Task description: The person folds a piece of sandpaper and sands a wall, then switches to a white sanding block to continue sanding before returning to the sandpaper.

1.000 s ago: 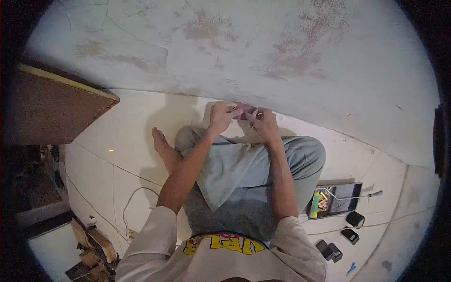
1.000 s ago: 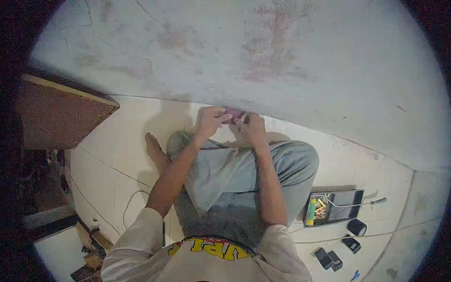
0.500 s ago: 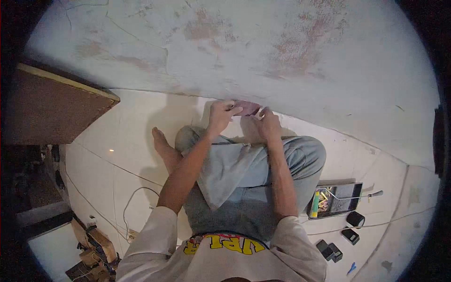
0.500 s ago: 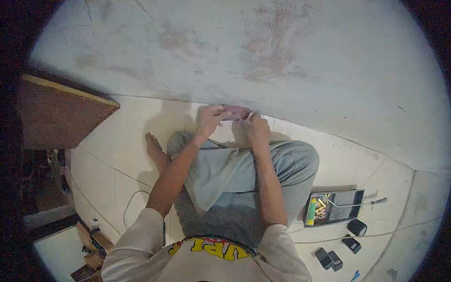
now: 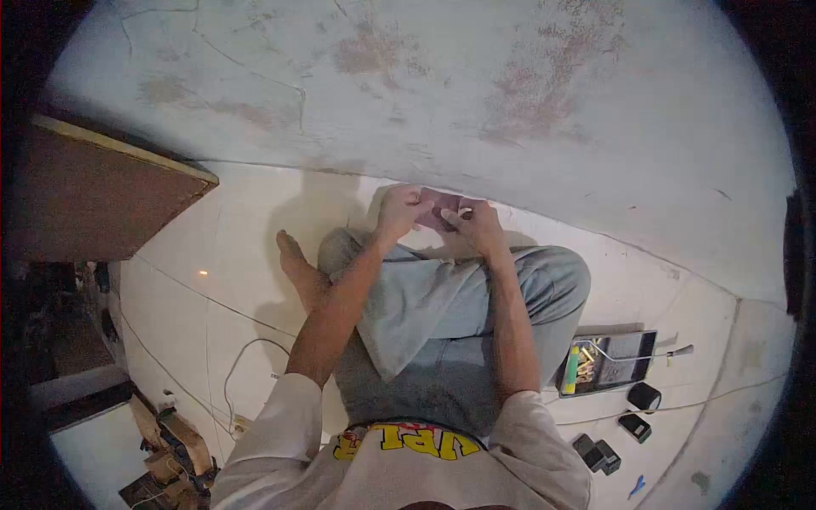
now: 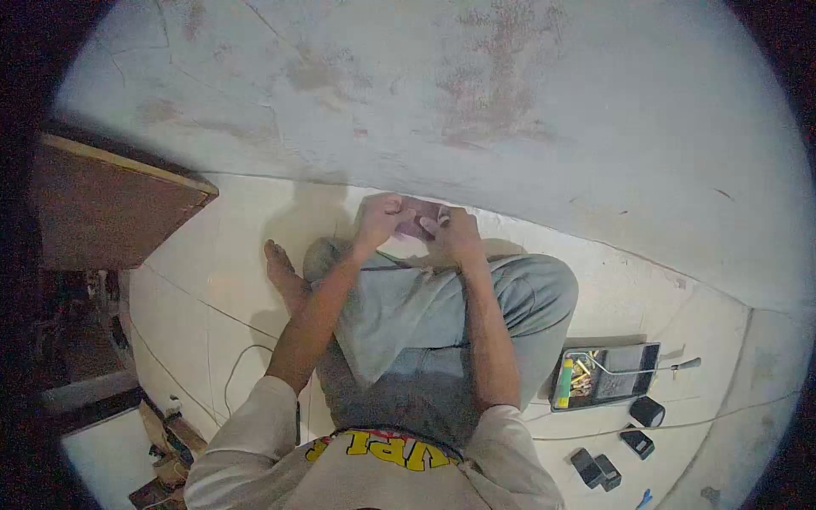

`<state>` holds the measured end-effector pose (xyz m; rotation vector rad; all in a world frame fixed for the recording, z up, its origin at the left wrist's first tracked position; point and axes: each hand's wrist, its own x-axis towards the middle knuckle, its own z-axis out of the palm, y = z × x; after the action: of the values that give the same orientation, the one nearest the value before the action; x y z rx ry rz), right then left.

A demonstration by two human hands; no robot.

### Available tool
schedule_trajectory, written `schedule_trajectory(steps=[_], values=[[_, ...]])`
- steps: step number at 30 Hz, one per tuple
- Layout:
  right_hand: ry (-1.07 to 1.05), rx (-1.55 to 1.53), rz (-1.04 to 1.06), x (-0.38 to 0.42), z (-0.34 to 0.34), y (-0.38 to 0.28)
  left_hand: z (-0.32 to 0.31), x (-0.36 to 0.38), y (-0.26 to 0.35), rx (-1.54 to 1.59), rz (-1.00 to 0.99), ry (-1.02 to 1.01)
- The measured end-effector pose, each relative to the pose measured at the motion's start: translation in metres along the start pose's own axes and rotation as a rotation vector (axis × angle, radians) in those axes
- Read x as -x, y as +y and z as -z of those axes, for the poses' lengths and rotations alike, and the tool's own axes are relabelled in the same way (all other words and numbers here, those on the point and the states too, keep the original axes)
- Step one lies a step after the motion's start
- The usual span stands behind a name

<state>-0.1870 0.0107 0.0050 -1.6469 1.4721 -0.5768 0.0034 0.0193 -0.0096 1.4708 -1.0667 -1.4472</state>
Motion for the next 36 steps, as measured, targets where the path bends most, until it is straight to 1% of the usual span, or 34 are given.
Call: schedule_trajectory(steps=[2,3,5,6,8,9,11,12,14,15,17,18,20,21,23,24,26,30,32,33,35,36], values=[[-0.128,0.122,-0.091,0.003,0.001,-0.001,0.0,0.0,-0.003,-0.293,-0.091,-0.027],[-0.128,0.123,-0.091,0.005,0.003,-0.004,0.0,0.002,0.003,-0.292,-0.09,-0.027],[-0.159,0.275,-0.057,0.009,0.007,-0.01,-0.001,0.007,0.015,-0.521,-0.159,-0.072],[-0.16,0.275,-0.057,0.008,0.005,-0.006,-0.001,0.006,0.01,-0.52,-0.158,-0.072],[-0.118,0.282,-0.081,0.005,0.001,0.003,-0.003,0.003,-0.001,-0.264,-0.055,-0.048],[-0.12,0.282,-0.081,0.005,0.001,0.001,-0.003,0.001,-0.005,-0.264,-0.054,-0.047],[-0.037,0.188,-0.022,0.006,0.002,-0.003,-0.003,-0.004,-0.013,-0.138,-0.016,-0.046],[-0.037,0.188,-0.023,0.006,0.001,0.0,-0.003,-0.005,-0.013,-0.138,-0.016,-0.047],[0.102,0.188,0.075,0.006,-0.001,0.005,-0.003,-0.007,-0.012,-0.083,0.018,0.012],[0.102,0.188,0.074,0.005,-0.003,0.008,-0.004,-0.004,-0.004,-0.083,0.019,0.011],[0.025,0.122,-0.035,0.001,-0.004,0.013,-0.005,0.006,0.019,-0.198,0.033,-0.03],[0.024,0.123,-0.035,0.0,-0.005,0.016,-0.006,0.006,0.017,-0.198,0.034,-0.03],[0.04,0.094,-0.046,-0.002,-0.007,0.022,-0.009,0.005,0.014,-0.007,0.031,0.004],[0.04,0.095,-0.046,-0.002,-0.007,0.021,-0.008,0.002,0.008,-0.006,0.03,0.003],[0.18,0.129,0.013,-0.002,-0.009,0.019,-0.008,-0.005,-0.003,0.029,-0.018,0.017],[0.179,0.129,0.013,-0.002,-0.007,0.014,-0.009,-0.002,0.002,0.029,-0.018,0.017],[0.075,0.132,-0.196,-0.001,-0.001,0.005,-0.011,0.004,0.013,-0.028,-0.053,0.068],[0.136,0.019,-0.145,0.004,0.004,-0.005,-0.008,-0.002,0.007,0.06,-0.033,0.017],[0.036,0.001,-0.202,0.003,0.01,-0.013,-0.01,-0.009,-0.004,0.062,0.039,0.099],[0.035,0.002,-0.202,0.002,0.008,-0.009,-0.009,-0.011,-0.006,0.062,0.04,0.099],[0.133,0.059,-0.135,0.001,0.002,-0.003,-0.007,-0.013,-0.012,0.051,0.013,0.094],[0.131,0.059,-0.134,0.002,0.004,-0.008,-0.009,-0.007,-0.002,0.05,0.013,0.096]])
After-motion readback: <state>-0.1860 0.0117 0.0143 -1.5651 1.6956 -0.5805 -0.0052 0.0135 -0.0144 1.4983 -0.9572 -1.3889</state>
